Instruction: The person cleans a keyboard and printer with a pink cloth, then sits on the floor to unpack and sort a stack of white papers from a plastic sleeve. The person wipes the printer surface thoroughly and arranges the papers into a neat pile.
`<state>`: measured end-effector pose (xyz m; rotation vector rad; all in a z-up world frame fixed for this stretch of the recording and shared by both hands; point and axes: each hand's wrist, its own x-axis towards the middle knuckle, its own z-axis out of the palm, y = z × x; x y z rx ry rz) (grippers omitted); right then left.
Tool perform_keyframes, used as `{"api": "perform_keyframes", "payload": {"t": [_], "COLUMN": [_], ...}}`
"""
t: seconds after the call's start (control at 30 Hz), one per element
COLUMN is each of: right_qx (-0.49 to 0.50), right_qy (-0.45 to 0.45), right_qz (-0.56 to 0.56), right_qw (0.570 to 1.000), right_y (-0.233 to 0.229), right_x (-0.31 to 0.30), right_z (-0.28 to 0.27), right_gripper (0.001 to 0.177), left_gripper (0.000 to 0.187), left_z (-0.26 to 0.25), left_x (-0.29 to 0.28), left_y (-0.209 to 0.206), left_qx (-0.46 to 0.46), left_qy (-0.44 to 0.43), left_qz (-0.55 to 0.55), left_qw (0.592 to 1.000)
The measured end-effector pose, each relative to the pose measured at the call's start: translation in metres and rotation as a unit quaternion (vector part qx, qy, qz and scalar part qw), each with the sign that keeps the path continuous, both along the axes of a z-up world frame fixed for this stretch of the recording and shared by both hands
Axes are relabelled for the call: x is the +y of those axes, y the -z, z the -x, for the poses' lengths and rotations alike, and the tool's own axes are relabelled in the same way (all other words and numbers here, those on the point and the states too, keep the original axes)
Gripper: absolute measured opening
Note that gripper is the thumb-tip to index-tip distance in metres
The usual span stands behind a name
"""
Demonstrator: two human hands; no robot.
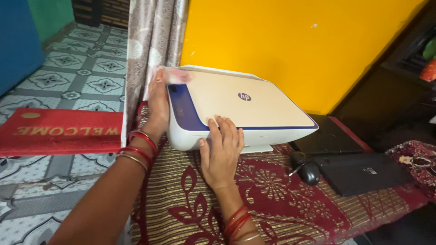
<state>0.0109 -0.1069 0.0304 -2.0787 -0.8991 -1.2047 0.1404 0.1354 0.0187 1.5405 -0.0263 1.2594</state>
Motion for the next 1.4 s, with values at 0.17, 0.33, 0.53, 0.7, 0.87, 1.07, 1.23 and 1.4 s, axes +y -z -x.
{"api": "perform_keyframes", "payload": {"t": [0.17, 0.33, 0.53, 0.7, 0.87, 1.07, 1.23, 1.4], "right_qx": [0.003, 0.014, 0.014, 0.017, 0.017, 0.019, 0.018, 0.020], "right_qy": [-0.010, -0.020, -0.026, -0.038, -0.033, -0.035, -0.036, -0.047], "right_qz": [-0.014, -0.020, -0.026, -0.028, -0.029, -0.036, -0.040, -0.046], "right_qw": [1.000, 1.000, 0.999, 0.999, 0.999, 0.999, 0.998, 0.998], "right_y": [0.000, -0.001, -0.002, -0.001, -0.002, -0.001, 0.001, 0.000], "right_x": [-0.002, -0.002, -0.003, -0.005, -0.004, -0.003, -0.005, -0.005], "right_z": [0.000, 0.000, 0.000, 0.002, 0.003, 0.002, 0.002, 0.002], "right_gripper": [0.046, 0.045, 0.045, 0.046, 0.046, 0.045, 0.042, 0.043], "left_gripper": [0.031, 0.024, 0.034, 0.043, 0.044, 0.085, 0.075, 0.070], "left_z": [0.006, 0.062, 0.151, 0.163, 0.065, -0.011, -0.007, 0.051], "left_x": [0.010, -0.016, -0.073, -0.094, -0.032, 0.042, 0.050, 0.022], "left_y": [0.024, 0.042, 0.038, 0.039, 0.026, 0.053, 0.074, 0.069], "left_qx": [0.187, 0.312, 0.217, 0.074, 0.044, 0.282, 0.321, 0.397], "left_qy": [0.003, 0.123, 0.215, 0.212, 0.241, 0.142, 0.062, 0.133], "left_qz": [0.123, 0.269, 0.240, 0.211, 0.234, 0.240, 0.197, 0.217], "left_qw": [0.975, 0.903, 0.922, 0.951, 0.941, 0.918, 0.924, 0.881]}}
